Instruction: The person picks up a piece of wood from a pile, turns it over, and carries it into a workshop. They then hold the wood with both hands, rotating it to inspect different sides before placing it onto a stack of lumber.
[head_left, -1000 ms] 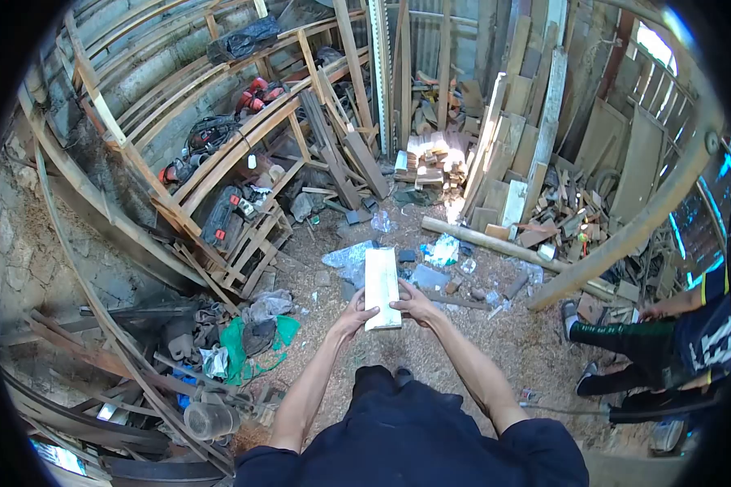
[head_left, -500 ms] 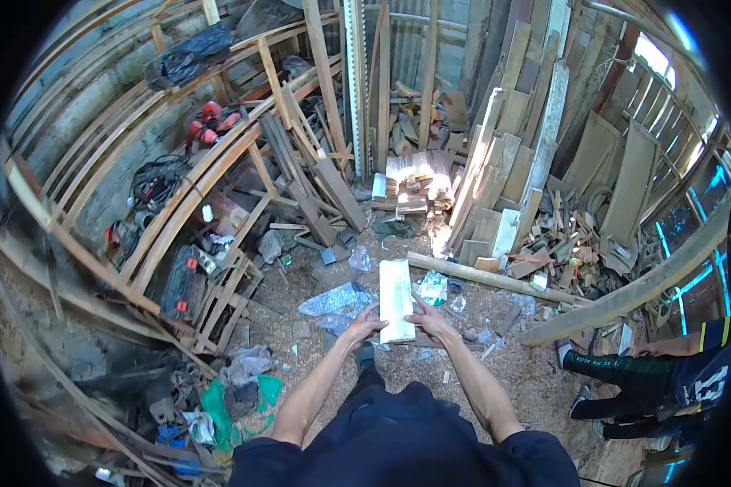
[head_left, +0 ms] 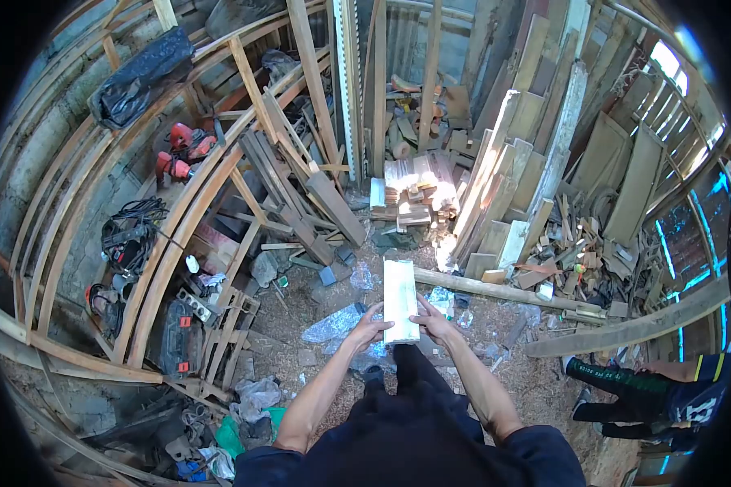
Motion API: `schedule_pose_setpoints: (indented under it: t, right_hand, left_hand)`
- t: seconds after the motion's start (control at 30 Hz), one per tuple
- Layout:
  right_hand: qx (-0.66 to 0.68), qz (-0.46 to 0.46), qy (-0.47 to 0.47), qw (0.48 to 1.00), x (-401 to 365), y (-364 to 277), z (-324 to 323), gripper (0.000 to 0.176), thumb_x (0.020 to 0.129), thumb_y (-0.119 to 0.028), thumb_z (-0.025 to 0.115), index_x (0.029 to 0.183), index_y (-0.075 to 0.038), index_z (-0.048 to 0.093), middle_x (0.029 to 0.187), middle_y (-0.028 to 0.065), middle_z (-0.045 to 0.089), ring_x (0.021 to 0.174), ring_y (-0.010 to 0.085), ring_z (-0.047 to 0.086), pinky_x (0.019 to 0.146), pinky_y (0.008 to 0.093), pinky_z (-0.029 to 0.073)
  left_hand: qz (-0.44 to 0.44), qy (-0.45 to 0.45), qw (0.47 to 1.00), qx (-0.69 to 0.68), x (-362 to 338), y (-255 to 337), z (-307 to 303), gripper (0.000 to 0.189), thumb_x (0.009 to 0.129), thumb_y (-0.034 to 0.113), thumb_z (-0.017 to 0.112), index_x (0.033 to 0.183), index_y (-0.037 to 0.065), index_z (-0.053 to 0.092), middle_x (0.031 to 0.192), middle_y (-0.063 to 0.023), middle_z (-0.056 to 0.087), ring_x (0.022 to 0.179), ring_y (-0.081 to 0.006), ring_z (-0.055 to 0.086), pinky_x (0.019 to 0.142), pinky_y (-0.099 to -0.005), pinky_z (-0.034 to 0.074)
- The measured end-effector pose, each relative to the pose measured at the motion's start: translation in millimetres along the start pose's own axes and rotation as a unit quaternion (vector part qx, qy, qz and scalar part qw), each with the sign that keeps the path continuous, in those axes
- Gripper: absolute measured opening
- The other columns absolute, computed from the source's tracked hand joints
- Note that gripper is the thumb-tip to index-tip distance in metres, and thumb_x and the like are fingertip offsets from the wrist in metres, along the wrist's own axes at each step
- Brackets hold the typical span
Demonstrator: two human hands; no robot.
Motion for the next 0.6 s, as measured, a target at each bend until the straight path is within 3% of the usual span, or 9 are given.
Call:
schedule_pose_setpoints:
  t: [0.03, 0.07, 0.13, 0.17, 0.27, 0.4, 0.5, 0.53, 0.6]
  right_hand:
    - [-0.011, 0.002, -0.013, 1.0, 11.1, -2.8, -1.1, 0.072, 0.074, 0.004, 0.051, 0.132, -0.016, 0.014, 0.111, 0.0092, 0.05, 0.074, 0.0073, 0.05, 0.048, 0.0168, 0.035]
    - [-0.013, 0.006, -0.017, 1.0, 21.8, -7.1, -3.3, 0.072, 0.074, 0.004, 0.051, 0.132, -0.016, 0.014, 0.111, 0.0092, 0.05, 0.074, 0.0073, 0.05, 0.048, 0.0168, 0.035]
    - [-0.038, 0.03, -0.028, 0.998, 48.1, -17.5, -5.3, 0.074, 0.073, 0.002, 0.054, 0.132, -0.017, 0.014, 0.112, 0.0086, 0.049, 0.094, 0.0155, 0.051, 0.073, 0.0274, 0.044]
    - [-0.037, 0.031, -0.035, 0.998, 62.4, -25.4, -3.1, 0.074, 0.073, 0.002, 0.054, 0.132, -0.017, 0.014, 0.112, 0.0086, 0.049, 0.094, 0.0155, 0.051, 0.073, 0.0274, 0.044]
    - [-0.014, 0.006, -0.074, 0.997, 100.6, -46.6, -2.9, 0.07, 0.075, 0.004, 0.051, 0.132, -0.017, 0.017, 0.111, 0.0082, 0.05, 0.091, 0.0155, 0.052, 0.069, 0.0268, 0.043]
    - [0.013, -0.007, -0.126, 0.992, 175.7, -86.3, -13.0, 0.067, 0.076, 0.003, 0.051, 0.131, -0.016, 0.018, 0.115, 0.0092, 0.046, 0.094, 0.0174, 0.05, 0.074, 0.028, 0.042]
    - [-0.04, 0.031, -0.088, 0.995, 214.6, -137.5, -13.0, 0.065, 0.076, 0.002, 0.052, 0.13, -0.012, 0.02, 0.114, 0.0093, 0.046, 0.095, 0.0169, 0.05, 0.073, 0.0272, 0.042]
    - [-0.027, 0.013, -0.144, 0.989, 234.0, -149.4, -18.2, 0.063, 0.076, 0.0, 0.054, 0.129, -0.011, 0.022, 0.113, 0.0078, 0.047, 0.094, 0.0154, 0.05, 0.071, 0.025, 0.043]
    - [-0.029, 0.012, -0.122, 0.992, 265.8, -168.5, -26.7, 0.06, 0.076, -0.002, 0.055, 0.127, -0.011, 0.024, 0.111, 0.0067, 0.048, 0.091, 0.0146, 0.051, 0.071, 0.0254, 0.043]
  left_hand:
    - [0.003, 0.001, 1.0, -0.006, 10.0, 0.5, -7.6, 0.069, 0.07, 0.003, 0.063, 0.126, 0.01, 0.023, 0.086, -0.009, 0.058, 0.06, -0.0095, 0.054, 0.041, -0.0196, 0.037]
    - [0.004, 0.005, 1.0, -0.01, 16.7, 4.8, -10.1, 0.069, 0.07, 0.003, 0.063, 0.126, 0.01, 0.023, 0.086, -0.009, 0.058, 0.06, -0.0095, 0.054, 0.041, -0.0196, 0.037]
    - [-0.001, 0.032, 0.999, 0.001, 32.8, 19.1, -17.2, 0.07, 0.069, 0.002, 0.063, 0.126, 0.011, 0.022, 0.095, -0.0111, 0.055, 0.077, -0.0156, 0.057, 0.053, -0.0231, 0.045]
    - [0.001, 0.038, 0.999, 0.003, 41.0, 29.9, -18.3, 0.07, 0.069, 0.002, 0.063, 0.126, 0.011, 0.022, 0.095, -0.0111, 0.055, 0.077, -0.0156, 0.057, 0.053, -0.0231, 0.045]
    - [0.017, 0.077, 0.997, 0.013, 75.7, 48.7, -26.3, 0.072, 0.068, 0.0, 0.062, 0.126, 0.009, 0.019, 0.106, -0.0119, 0.05, 0.095, -0.0207, 0.051, 0.07, -0.031, 0.047]
    - [0.069, 0.051, 0.996, -0.003, 156.1, 80.3, -54.9, 0.063, 0.073, -0.003, 0.056, 0.125, 0.005, 0.02, 0.111, -0.0138, 0.046, 0.103, -0.022, 0.047, 0.082, -0.0329, 0.045]
    - [0.047, 0.063, 0.997, -0.009, 199.0, 123.1, -56.8, 0.06, 0.075, -0.001, 0.055, 0.125, 0.004, 0.022, 0.114, -0.0136, 0.045, 0.107, -0.0211, 0.044, 0.083, -0.0328, 0.044]
    - [0.069, 0.069, 0.994, -0.039, 205.6, 141.3, -47.0, 0.061, 0.073, 0.0, 0.058, 0.123, 0.002, 0.024, 0.116, -0.0125, 0.043, 0.105, -0.0229, 0.045, 0.086, -0.0338, 0.041]
    - [0.056, 0.055, 0.996, -0.035, 237.3, 165.6, -50.3, 0.058, 0.074, 0.0, 0.057, 0.122, 0.001, 0.025, 0.114, -0.011, 0.045, 0.105, -0.0225, 0.046, 0.084, -0.0345, 0.042]
Point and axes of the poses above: each hand's wrist, its own x-axis towards the middle knuckle, its own z-axis out of the palm, y = z × x, the point moved 2 cm from there along x, towards the middle knuckle
